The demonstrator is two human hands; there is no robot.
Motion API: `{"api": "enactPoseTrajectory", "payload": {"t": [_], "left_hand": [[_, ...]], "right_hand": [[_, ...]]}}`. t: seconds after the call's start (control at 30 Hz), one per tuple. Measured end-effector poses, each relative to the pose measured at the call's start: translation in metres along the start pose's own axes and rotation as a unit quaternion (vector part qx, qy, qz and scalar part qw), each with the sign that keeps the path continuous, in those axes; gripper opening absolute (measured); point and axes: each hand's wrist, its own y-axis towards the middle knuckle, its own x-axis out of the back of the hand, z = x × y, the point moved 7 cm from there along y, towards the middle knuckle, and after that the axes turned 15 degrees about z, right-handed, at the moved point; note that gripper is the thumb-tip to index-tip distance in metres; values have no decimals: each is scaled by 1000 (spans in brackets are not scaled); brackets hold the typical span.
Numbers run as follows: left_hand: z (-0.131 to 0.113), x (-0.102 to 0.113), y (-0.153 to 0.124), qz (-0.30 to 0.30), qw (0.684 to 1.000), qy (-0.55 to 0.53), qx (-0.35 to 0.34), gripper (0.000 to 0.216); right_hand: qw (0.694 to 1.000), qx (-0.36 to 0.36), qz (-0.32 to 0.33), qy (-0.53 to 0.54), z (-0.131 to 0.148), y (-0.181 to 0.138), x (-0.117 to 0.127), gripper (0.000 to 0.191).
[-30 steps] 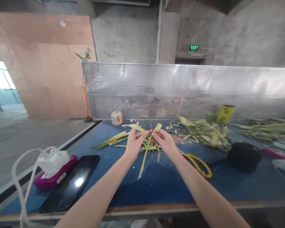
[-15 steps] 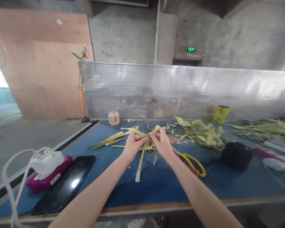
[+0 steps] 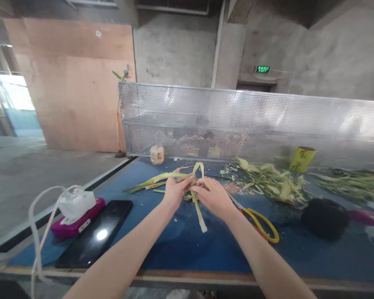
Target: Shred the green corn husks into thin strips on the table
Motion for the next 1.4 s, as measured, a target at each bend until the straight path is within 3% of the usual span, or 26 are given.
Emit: {"api": "enactPoseTrajectory", "payload": {"t": [0.17, 0.4, 0.5, 0.57, 0.7, 0.97, 1.17, 1.23, 1.27, 1.3, 1.4], "left_hand": [[7, -2, 2, 13, 999, -14, 36, 83], [11, -3, 2, 22, 998, 5, 62, 79], [11, -2, 4, 39, 998, 14, 37, 82], [11, -2, 5, 45, 998, 31, 22, 83], [12, -3, 4, 48, 996, 63, 26, 82], [3, -10, 5, 102, 986, 132, -10, 87], [1, -10, 6, 103, 985, 138, -27, 86], [-1, -8, 5, 88, 987, 133, -29, 84], [-3, -7, 5, 74, 988, 134, -29, 84], [-4, -5, 4, 56, 989, 138, -28, 83], [-9, 0, 3, 8, 988, 153, -18, 81]], "right_hand": [[995, 0, -35, 92, -3, -1, 2, 17], [951, -98, -149, 254, -24, -7, 9, 8], [907, -177, -163, 345, -42, -10, -1, 10], [859, -229, -142, 436, -52, -11, -15, 14], [768, -251, -117, 577, -56, -10, -33, 18], [687, -270, -119, 664, -56, -14, -38, 21], [634, -259, -104, 721, -51, -10, -47, 22], [638, -260, -77, 721, -49, -9, -51, 20], [657, -263, -59, 704, -48, -9, -52, 17], [691, -263, -43, 672, -48, -9, -51, 15], [855, -229, -8, 465, -45, -7, -37, 9]]}}
